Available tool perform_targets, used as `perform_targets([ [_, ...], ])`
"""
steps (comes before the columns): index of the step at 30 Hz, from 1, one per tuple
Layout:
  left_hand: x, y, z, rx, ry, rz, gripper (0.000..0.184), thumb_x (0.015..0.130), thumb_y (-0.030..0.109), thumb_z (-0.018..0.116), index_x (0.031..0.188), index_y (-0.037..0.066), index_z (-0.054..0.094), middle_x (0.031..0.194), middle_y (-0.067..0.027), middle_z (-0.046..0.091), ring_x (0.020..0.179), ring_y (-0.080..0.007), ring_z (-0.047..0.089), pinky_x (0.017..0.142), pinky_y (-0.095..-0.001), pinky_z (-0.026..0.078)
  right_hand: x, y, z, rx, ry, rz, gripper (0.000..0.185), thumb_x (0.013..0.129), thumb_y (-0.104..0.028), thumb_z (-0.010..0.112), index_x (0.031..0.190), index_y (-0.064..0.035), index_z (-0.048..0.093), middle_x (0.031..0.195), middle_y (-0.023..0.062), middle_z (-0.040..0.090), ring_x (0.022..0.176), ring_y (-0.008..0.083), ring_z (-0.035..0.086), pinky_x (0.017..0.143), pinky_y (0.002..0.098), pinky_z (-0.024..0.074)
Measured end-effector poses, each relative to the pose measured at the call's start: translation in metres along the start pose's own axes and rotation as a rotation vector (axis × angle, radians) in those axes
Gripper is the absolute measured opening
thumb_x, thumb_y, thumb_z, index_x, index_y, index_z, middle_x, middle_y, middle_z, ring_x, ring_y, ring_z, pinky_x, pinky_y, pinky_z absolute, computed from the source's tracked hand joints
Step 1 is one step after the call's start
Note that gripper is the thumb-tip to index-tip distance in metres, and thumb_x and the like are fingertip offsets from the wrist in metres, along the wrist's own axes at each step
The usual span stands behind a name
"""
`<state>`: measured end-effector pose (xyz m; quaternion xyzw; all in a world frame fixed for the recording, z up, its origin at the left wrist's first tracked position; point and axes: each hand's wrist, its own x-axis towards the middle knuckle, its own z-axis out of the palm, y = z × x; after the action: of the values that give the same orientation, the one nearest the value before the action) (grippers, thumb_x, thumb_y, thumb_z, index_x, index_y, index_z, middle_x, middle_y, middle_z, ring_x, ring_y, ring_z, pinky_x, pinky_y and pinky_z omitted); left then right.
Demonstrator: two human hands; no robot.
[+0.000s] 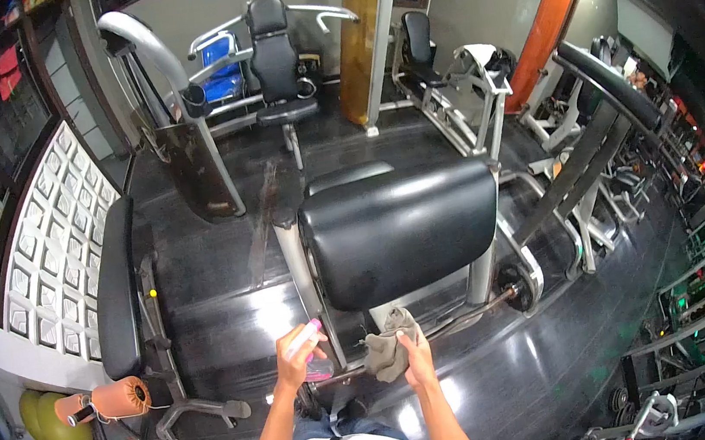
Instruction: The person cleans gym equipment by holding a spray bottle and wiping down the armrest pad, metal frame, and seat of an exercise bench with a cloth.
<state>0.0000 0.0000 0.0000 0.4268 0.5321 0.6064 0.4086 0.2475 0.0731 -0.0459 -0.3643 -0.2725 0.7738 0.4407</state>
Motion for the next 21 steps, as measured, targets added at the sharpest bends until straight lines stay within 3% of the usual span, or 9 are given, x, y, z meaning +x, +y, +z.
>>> perform_targets([
  [2, 0.016, 0.001, 0.005, -0.067, 0.045, -0.043, 0.037, 0.093, 0.029, 0.060, 0.104, -0.006, 0.068, 0.089, -0.0125, 0.071, 0.057, -0.0156, 0.064, 0.052, -0.0266, 0.046, 0.025, 0.000, 0.002, -0.004, 0.140, -0.092, 0.043, 0.092, -0.010, 0.066, 0.132, -0.0050, 0.052, 0.117, 0.0072, 0.064, 0.107, 0.0199, 0.063, 0.093, 0.0349, 0.0511],
  [8, 0.008, 0.051, -0.004, -0.133, 0.079, -0.043, 0.033, 0.093, 0.025, 0.059, 0.102, -0.005, 0.068, 0.088, -0.0116, 0.070, 0.053, -0.0147, 0.062, 0.050, -0.0257, 0.044, 0.008, -0.016, 0.036, 0.016, 0.124, -0.092, 0.039, 0.091, -0.008, 0.062, 0.129, -0.0052, 0.054, 0.115, 0.0064, 0.064, 0.104, 0.0195, 0.064, 0.089, 0.0343, 0.0518],
  [15, 0.034, 0.056, -0.007, -0.220, 0.119, -0.095, 0.021, 0.088, 0.020, 0.065, 0.091, 0.000, 0.068, 0.075, -0.0042, 0.064, 0.050, -0.0109, 0.057, 0.046, -0.0242, 0.043, 0.010, -0.037, 0.044, -0.029, 0.082, -0.125, 0.044, 0.088, -0.010, 0.063, 0.131, -0.0033, 0.054, 0.117, 0.0084, 0.064, 0.107, 0.0210, 0.063, 0.093, 0.0338, 0.0510],
  [21, 0.059, 0.048, -0.018, -0.230, 0.099, -0.100, 0.017, 0.086, 0.018, 0.065, 0.086, 0.000, 0.066, 0.075, -0.0050, 0.065, 0.046, -0.0108, 0.056, 0.043, -0.0248, 0.042, 0.019, -0.055, 0.049, -0.141, 0.153, -0.141, 0.044, 0.087, -0.011, 0.061, 0.131, -0.0039, 0.056, 0.118, 0.0072, 0.065, 0.108, 0.0194, 0.062, 0.095, 0.0325, 0.0480],
])
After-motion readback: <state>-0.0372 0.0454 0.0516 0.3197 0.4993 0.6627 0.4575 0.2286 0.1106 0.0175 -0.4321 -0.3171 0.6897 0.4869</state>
